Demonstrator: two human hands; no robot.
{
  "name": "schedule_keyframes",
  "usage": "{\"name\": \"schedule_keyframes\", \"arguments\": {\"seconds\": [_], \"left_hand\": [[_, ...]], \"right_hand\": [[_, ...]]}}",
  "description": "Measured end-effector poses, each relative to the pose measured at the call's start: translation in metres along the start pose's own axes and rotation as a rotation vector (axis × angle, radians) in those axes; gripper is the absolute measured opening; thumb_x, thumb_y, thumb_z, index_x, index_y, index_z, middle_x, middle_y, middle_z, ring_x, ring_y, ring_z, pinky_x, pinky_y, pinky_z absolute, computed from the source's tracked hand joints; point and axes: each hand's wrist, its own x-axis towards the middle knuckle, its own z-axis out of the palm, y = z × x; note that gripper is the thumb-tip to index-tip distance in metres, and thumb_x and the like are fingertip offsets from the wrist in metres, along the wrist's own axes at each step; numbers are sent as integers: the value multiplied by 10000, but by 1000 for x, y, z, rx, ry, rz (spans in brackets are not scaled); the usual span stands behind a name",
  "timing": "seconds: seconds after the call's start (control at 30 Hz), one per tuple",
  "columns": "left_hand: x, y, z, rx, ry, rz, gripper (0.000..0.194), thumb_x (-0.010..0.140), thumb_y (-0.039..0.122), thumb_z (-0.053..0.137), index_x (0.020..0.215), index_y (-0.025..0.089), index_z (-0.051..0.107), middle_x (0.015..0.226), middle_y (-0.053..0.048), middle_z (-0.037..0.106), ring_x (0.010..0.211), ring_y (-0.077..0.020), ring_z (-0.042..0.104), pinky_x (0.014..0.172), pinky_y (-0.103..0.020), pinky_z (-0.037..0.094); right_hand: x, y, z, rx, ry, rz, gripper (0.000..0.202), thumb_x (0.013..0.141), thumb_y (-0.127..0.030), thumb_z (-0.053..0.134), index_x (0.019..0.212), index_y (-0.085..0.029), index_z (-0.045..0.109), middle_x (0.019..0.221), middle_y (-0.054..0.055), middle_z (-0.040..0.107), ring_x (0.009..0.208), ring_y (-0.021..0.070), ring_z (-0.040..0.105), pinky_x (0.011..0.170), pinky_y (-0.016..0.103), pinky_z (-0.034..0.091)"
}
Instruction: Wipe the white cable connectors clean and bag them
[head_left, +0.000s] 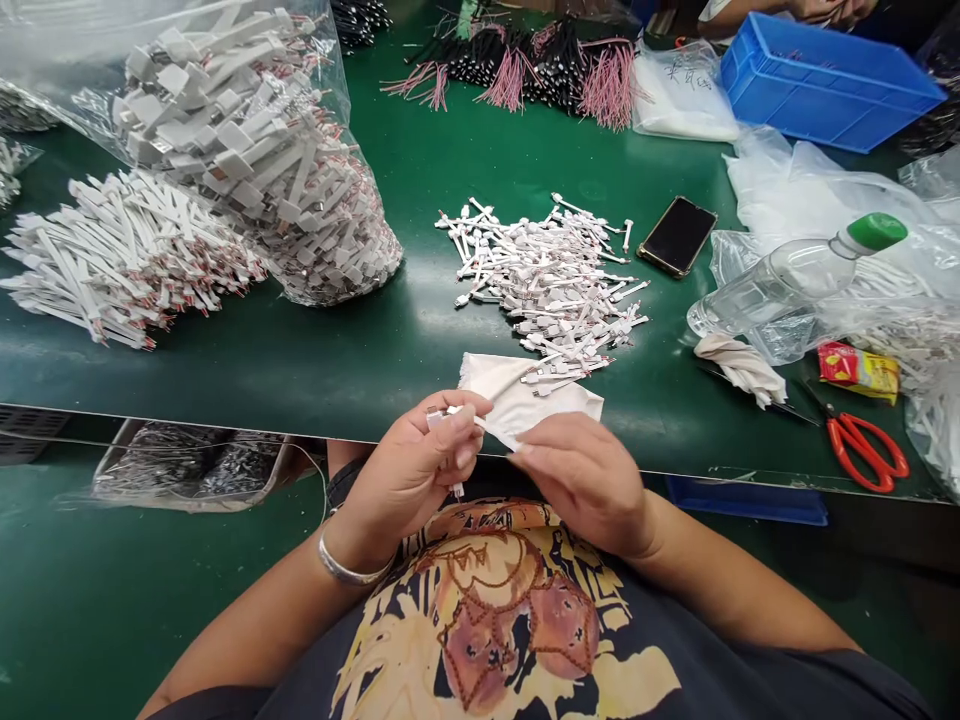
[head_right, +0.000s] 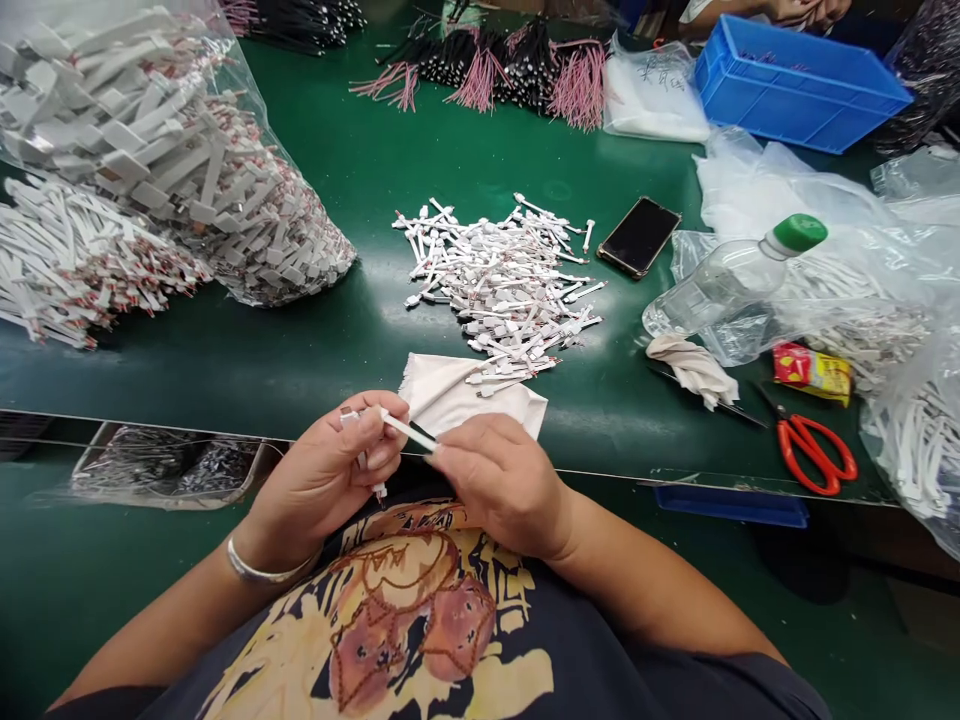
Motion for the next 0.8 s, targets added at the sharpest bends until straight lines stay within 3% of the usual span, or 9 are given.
{"name": "schedule_keyframes", "arguments": {"seconds": [0.1, 0.2, 0.3, 0.37, 0.47, 0.57, 0.67, 0.8], "left_hand": [[3, 1, 3, -108, 37, 10, 231, 857, 371, 587, 777, 154, 592, 608, 24, 418, 480, -44, 331, 414, -139, 254], [6, 5, 5, -254, 41, -53, 227, 850, 294, 547, 681, 143, 528, 676, -2, 465, 524, -66, 424, 446, -164, 353], [6, 8, 5, -323, 70, -170, 113, 798, 227, 552, 726, 141, 550, 758, -35, 541, 625, -115, 545, 570, -240, 485], [6, 8, 6, -318, 95, -216, 82, 781, 217, 576, 817, 143, 581, 822, -51, 579, 689, -142, 589, 646, -289, 525], [5, 6, 7, -254, 83, -183, 118, 778, 226, 629, 852, 150, 578, 787, -24, 560, 627, -97, 546, 531, -192, 460], [2, 5, 10, -45, 65, -74, 152, 789, 254, 662, 785, 158, 545, 648, 31, 471, 486, -36, 375, 404, -125, 252], [-1, 4, 16, 314, 119, 110, 191, 751, 241, 715, 884, 182, 592, 672, 32, 499, 519, -48, 390, 468, -152, 316], [-1, 2, 24, 551, 133, 282, 402, 703, 200, 751, 1081, 216, 616, 904, -19, 583, 662, -89, 499, 591, -192, 410]], "right_hand": [[5, 1, -3, 86, -189, -31, 102, 858, -190, 589, 958, -184, 609, 834, 57, 687, 781, 151, 612, 713, 290, 502], [16, 16, -15, -118, -236, 122, 129, 901, -216, 517, 939, -181, 635, 825, 66, 666, 788, 175, 581, 742, 321, 478], [31, 42, -26, -477, -307, 298, 191, 896, -174, 480, 952, -160, 663, 928, 118, 636, 895, 243, 531, 816, 394, 442], [40, 58, -29, -586, -398, 319, 203, 885, -160, 479, 921, -156, 679, 939, 133, 616, 929, 268, 498, 820, 409, 425], [48, 69, -31, -560, -419, 294, 202, 881, -163, 482, 838, -166, 679, 903, 127, 601, 921, 264, 485, 802, 403, 416], [46, 62, -32, -320, -163, 370, 156, 883, -194, 500, 835, -186, 648, 877, 85, 610, 880, 220, 522, 794, 379, 429], [38, 43, -32, 176, 126, 654, 62, 851, -263, 584, 863, -204, 601, 799, 25, 626, 737, 152, 572, 682, 308, 469], [29, 18, -26, 815, 128, 1002, 198, 758, -321, 701, 801, -192, 556, 696, -2, 656, 626, 118, 608, 570, 245, 486]]}}
